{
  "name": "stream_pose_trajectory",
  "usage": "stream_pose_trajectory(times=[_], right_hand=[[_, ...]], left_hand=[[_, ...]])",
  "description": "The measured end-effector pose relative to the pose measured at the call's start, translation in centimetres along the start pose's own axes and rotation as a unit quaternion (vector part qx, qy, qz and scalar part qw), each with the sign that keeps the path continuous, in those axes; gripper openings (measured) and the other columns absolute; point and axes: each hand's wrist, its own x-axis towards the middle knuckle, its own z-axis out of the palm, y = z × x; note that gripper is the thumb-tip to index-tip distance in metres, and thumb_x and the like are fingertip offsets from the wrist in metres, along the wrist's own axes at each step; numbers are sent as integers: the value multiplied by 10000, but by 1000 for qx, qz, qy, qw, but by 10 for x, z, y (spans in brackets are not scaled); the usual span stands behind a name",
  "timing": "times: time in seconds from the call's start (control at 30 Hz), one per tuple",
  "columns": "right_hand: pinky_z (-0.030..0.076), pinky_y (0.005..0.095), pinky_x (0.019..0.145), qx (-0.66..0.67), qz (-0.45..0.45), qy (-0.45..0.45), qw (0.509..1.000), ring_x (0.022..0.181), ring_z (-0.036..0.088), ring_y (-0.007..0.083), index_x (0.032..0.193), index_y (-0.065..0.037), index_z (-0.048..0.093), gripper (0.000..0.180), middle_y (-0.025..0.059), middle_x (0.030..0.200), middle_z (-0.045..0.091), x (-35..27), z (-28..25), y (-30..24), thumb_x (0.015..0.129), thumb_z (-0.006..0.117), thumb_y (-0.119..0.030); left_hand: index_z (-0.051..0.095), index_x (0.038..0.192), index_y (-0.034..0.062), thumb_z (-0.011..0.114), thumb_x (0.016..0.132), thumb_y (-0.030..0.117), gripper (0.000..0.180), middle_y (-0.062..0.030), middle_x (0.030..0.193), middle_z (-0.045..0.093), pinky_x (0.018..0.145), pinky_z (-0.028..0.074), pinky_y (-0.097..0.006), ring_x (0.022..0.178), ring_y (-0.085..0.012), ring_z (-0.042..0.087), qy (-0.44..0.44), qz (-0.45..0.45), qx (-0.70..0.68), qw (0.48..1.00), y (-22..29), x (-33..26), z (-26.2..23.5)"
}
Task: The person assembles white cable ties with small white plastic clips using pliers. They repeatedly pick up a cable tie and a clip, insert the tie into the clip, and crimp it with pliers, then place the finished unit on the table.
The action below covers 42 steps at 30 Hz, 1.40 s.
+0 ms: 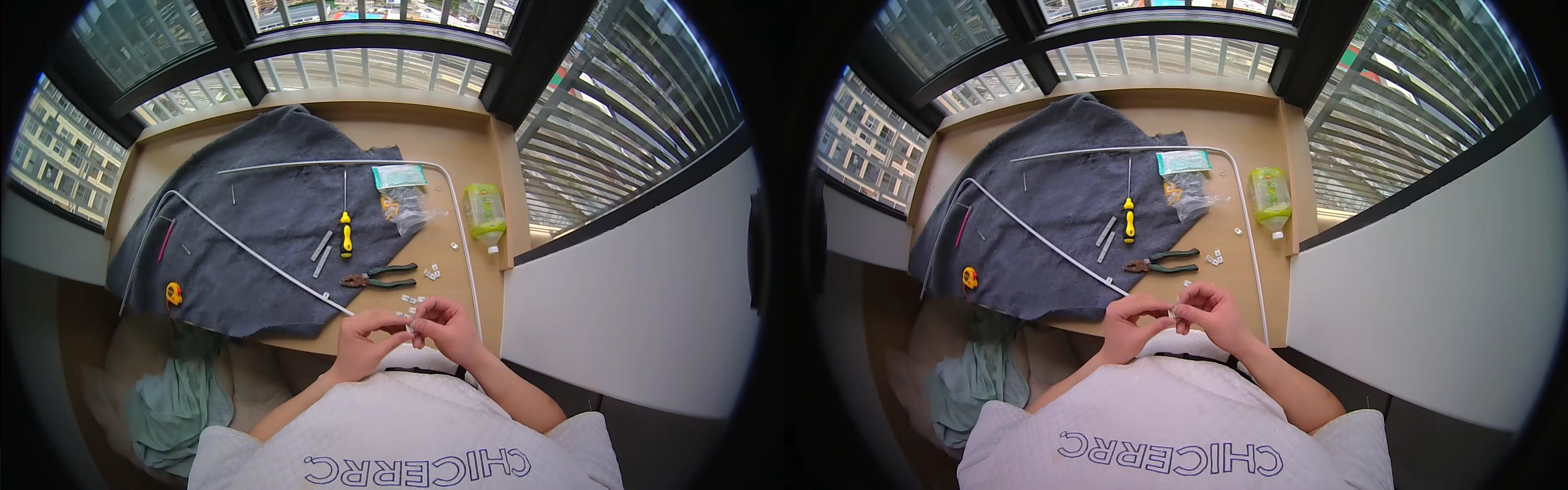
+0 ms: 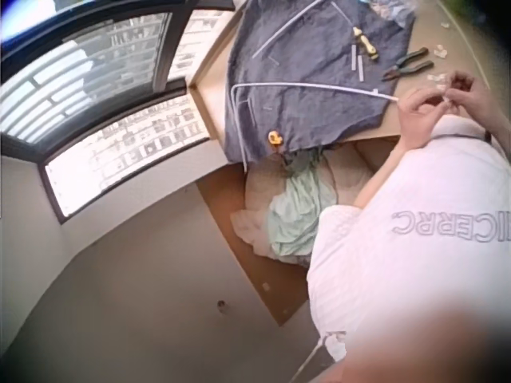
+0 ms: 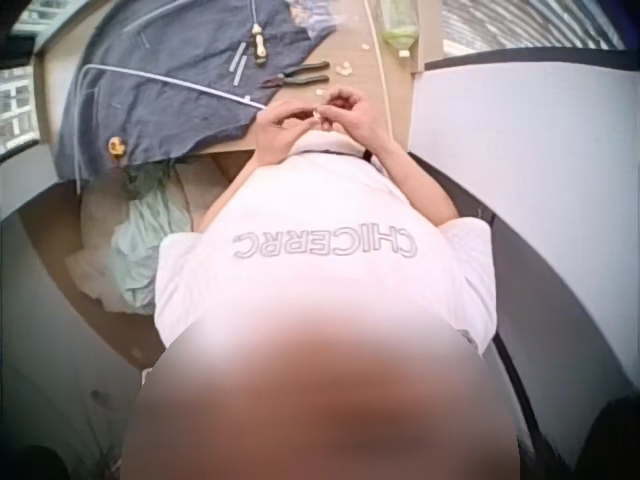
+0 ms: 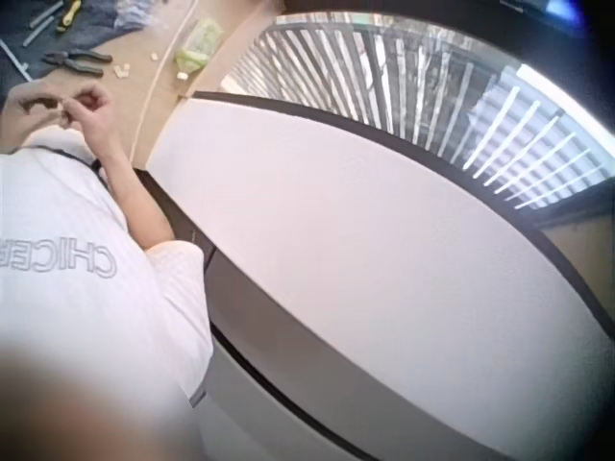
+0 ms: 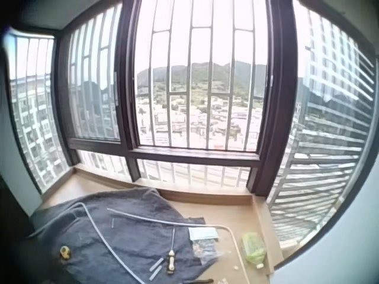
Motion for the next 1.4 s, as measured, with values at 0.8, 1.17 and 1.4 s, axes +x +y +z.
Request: stream_pose_trajectory(times=[0.8, 1.17, 1.4], right_hand=[[621, 305, 763, -155, 116, -211, 958, 822, 756, 170, 1200, 49, 712, 284, 105, 966, 762, -19, 22, -26, 1073, 642, -195], [559, 278, 592, -272, 65, -168, 945, 609, 698, 123, 957, 29, 754, 191, 65, 760, 740, -47, 63, -43, 956, 624, -111], [533, 270, 565, -254, 91, -206, 941, 583, 676, 115, 876, 21, 738, 184, 54, 702, 718, -68, 74, -65, 937, 636, -120]], left_hand=[[793, 937, 64, 880, 746, 49, 211, -89, 796, 716, 558, 538, -345, 649, -250, 695, -19, 238, 375, 896, 62, -39, -7], [527, 812, 86, 714, 805, 117, 189, -52, 739, 531, 571, 436, -362, 622, -231, 559, -180, 421, 463, 759, 84, -24, -11], [526, 771, 162, 666, 850, 252, 184, 39, 702, 433, 536, 332, -248, 589, -83, 490, -174, 546, 467, 673, 98, -15, -9]])
